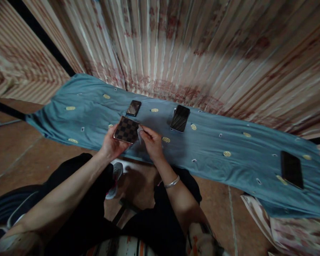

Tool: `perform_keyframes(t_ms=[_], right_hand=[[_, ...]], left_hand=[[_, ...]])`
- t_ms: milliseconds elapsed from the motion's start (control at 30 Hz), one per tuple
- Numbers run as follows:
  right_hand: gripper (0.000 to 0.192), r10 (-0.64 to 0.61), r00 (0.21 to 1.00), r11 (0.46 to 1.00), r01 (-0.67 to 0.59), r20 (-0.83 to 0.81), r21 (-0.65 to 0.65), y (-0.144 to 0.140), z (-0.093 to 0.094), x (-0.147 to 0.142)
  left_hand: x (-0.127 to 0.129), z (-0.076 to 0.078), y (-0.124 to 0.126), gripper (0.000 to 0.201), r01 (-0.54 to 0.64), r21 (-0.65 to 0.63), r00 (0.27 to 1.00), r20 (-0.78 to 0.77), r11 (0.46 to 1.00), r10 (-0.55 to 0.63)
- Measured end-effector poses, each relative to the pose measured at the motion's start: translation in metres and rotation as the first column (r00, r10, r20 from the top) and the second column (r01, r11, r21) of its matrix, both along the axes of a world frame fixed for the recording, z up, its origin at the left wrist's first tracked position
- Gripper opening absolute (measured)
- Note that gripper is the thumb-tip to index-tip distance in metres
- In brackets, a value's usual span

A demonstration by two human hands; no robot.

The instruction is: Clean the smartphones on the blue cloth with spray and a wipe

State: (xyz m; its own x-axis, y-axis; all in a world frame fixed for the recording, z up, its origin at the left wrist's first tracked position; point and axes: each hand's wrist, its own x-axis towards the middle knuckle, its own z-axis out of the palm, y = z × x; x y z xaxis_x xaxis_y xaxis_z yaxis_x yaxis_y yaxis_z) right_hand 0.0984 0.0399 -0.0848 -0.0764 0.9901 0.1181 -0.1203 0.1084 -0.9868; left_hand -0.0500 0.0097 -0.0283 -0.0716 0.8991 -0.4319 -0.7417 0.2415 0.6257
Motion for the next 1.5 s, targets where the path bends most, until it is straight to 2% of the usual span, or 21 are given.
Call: perform_keyframes(t_ms=[200,400,567,633,767,833,1033,1100,1167,1267,1333,1400,1500], right_hand=[[0.046,0.009,1.000,1.000,-0.009,0.014,-0.006,0.002,-0.001,0.002],[0.039,0.106,0.992,0.993,-0.108,0.067,0.042,-0.008,0.001,-0.004],[0.034,0.158,0.985,0.983,-0.164,0.071,0.077,-0.019,0.004,-0.008],[0.033,0.186,0.977,0.978,-0.194,0.100,0.080,-0.021,0.005,-0.007],[0.028,0.223,0.961,0.969,-0.238,0.165,0.073,-0.017,0.008,-0.001],[0.026,0.186,0.968,0.976,-0.201,0.167,0.080,-0.012,0.009,0.004],[0.030,-0.057,0.985,0.983,0.027,0.165,0.182,0.001,0.016,0.017],[0.031,-0.102,0.973,0.966,0.047,0.209,0.254,-0.003,0.019,0.016],[0.031,-0.111,0.950,0.936,0.002,0.290,0.351,-0.010,0.021,0.010],[0.036,-0.058,0.884,0.833,-0.213,0.464,0.510,-0.024,0.022,-0.004],[0.041,-0.062,0.820,0.763,-0.329,0.569,0.556,-0.030,0.021,-0.012],[0.046,-0.085,0.775,0.739,-0.372,0.626,0.561,-0.031,0.020,-0.015],[0.050,-0.125,0.743,0.740,-0.371,0.658,0.560,-0.025,0.020,-0.012]], left_hand=[[0.001,-0.004,0.004,0.031,0.000,0.006,1.000,-0.009,1.000,0.000],[-0.003,0.003,0.012,0.030,-0.102,0.015,0.995,0.019,0.995,0.102],[-0.011,0.003,0.014,0.034,-0.146,0.017,0.989,0.027,0.989,0.145],[-0.015,0.002,0.014,0.036,-0.137,0.016,0.990,0.018,0.990,0.137],[-0.020,-0.001,0.012,0.046,-0.033,0.009,0.999,-0.025,0.999,0.034],[-0.021,-0.001,0.011,0.048,-0.003,0.006,1.000,-0.023,1.000,0.003],[-0.015,0.001,0.005,0.043,-0.007,-0.019,1.000,0.014,1.000,0.007],[-0.010,0.000,0.003,0.042,0.017,-0.047,1.000,0.002,0.999,-0.017],[-0.005,-0.002,0.002,0.040,0.044,-0.069,0.999,-0.008,0.997,-0.044],[0.001,-0.004,0.001,0.038,0.043,-0.100,0.999,-0.013,0.994,-0.044],[0.003,-0.003,0.001,0.037,0.002,-0.126,1.000,-0.025,0.992,-0.005],[0.005,-0.002,0.000,0.036,-0.017,-0.136,0.999,-0.039,0.991,0.012],[0.009,0.000,-0.004,0.034,0.032,-0.128,0.998,-0.057,0.991,-0.039]])
